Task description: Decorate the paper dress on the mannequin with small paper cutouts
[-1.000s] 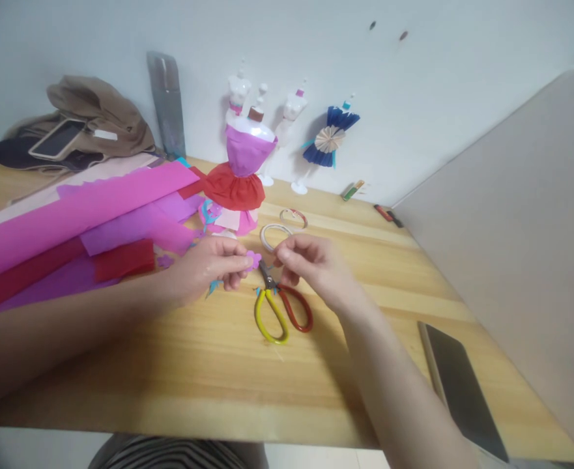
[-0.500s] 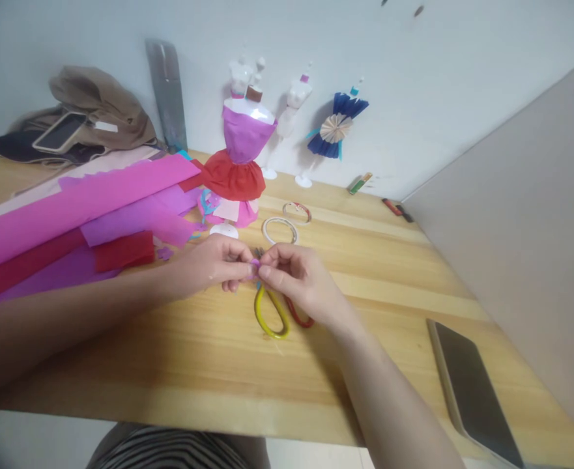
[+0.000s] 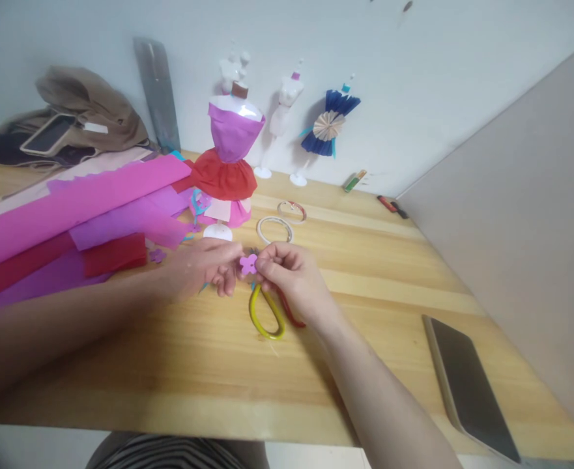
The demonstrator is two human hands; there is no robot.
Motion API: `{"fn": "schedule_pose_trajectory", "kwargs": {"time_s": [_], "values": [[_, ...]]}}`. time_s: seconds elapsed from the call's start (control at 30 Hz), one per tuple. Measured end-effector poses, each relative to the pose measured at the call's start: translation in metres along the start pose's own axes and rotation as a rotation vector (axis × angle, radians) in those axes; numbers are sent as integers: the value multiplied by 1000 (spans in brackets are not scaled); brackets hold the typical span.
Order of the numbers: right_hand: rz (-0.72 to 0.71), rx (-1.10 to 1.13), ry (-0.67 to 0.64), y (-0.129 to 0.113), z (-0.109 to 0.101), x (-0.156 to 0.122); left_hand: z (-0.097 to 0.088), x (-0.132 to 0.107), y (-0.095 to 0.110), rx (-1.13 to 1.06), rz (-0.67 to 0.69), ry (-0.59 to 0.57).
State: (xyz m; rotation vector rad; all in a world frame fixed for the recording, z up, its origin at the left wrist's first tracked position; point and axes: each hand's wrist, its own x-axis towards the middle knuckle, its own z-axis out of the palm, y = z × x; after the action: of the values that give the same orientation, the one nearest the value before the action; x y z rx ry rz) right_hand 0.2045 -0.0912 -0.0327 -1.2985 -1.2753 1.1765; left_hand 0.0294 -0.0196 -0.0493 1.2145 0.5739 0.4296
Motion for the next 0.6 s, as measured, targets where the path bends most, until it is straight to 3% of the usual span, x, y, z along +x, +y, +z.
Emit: {"fn": "schedule_pose_trajectory", "kwargs": {"time_s": [0.07,0.2,0.4,0.6], "values": [[15,96,58,3,4,1,5,-3,-1,48,54,-9],[9,181,124,10,9,1,15,-9,0,77,97,123],[64,237,113,9,4,3,17,-9,8,81,29,193],[9,165,111,13,6,2,19,-10,12,165,-26,161]]}}
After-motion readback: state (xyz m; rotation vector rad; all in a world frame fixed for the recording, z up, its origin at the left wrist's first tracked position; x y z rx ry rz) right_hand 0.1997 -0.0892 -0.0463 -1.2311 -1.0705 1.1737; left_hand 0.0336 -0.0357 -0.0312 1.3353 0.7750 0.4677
